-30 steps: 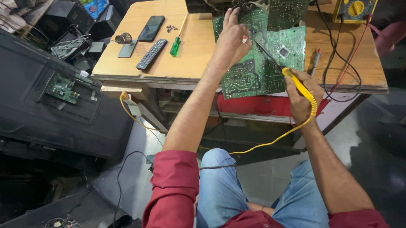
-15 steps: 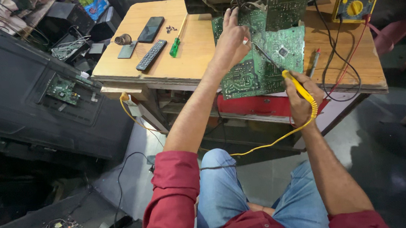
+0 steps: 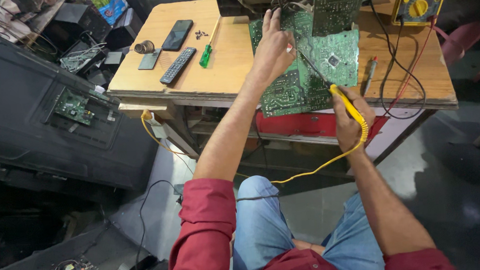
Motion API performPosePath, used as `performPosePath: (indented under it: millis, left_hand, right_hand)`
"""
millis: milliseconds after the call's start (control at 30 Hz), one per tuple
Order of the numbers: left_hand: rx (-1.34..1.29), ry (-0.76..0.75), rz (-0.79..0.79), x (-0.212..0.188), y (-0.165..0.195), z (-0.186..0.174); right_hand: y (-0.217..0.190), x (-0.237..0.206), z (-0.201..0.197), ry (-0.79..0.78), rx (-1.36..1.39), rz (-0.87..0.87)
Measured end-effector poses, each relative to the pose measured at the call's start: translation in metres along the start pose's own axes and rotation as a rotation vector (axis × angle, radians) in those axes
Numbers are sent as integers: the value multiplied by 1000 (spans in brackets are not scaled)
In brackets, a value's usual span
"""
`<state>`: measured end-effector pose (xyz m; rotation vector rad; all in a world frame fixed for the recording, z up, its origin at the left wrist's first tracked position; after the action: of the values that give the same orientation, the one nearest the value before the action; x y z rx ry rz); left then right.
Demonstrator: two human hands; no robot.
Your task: The person sits at a repair bench and solders components on a green circuit board removed from a television, holding a soldering iron in one hand and solder wire in the other. They repeatedly touch the iron to joints on the board, feed solder, and reposition the board while working on different spots.
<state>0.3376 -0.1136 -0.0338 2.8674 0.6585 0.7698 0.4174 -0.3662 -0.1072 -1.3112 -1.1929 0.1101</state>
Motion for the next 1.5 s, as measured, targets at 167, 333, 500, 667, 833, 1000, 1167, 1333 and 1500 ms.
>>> performPosePath:
  millis: [167,333,500,667,833,1000,1167,1333,1500]
  left_hand:
    - [29,14,4,1,-1,2]
    - [-20,4,0,1,0,1]
    - [-16,-6,4,0,3,-3]
    - [-17,18,-2,-2,4,-2]
    - [7,17,-11,1,1,3]
    - [33,15,-12,4,0,5]
    - [29,-23,-15,2,2,-1]
    - [-4,-21,-28,3,3,-5]
    - [-17,-33,-34,2,1,-2]
  right_hand:
    - [1,-1,1,-4,60,10]
    - [-1,-1,-1,5,4,-10]
    - [0,-2,1,-3,70,-3]
    - [1,-3,1,4,-10,3]
    - [1,-3,2,-9,42,9]
    - [-5,-3,-1,-29,-29,-12]
    - [-9,0,-1,-19,-62,-15]
    - [-9,0,-1,-22,-60,-43]
    - [-7,-2,0,13,-15,-54]
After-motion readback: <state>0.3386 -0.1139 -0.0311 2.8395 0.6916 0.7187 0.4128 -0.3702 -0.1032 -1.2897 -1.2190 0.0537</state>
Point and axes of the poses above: each hand's wrist, its own x-axis towards the middle knuckle, its own z-axis out of the palm, y = z × x, the point moved 3 cm from there along x, towards the middle knuckle, and after that the axes turned 14 degrees about -y, right-handed, at the moved point
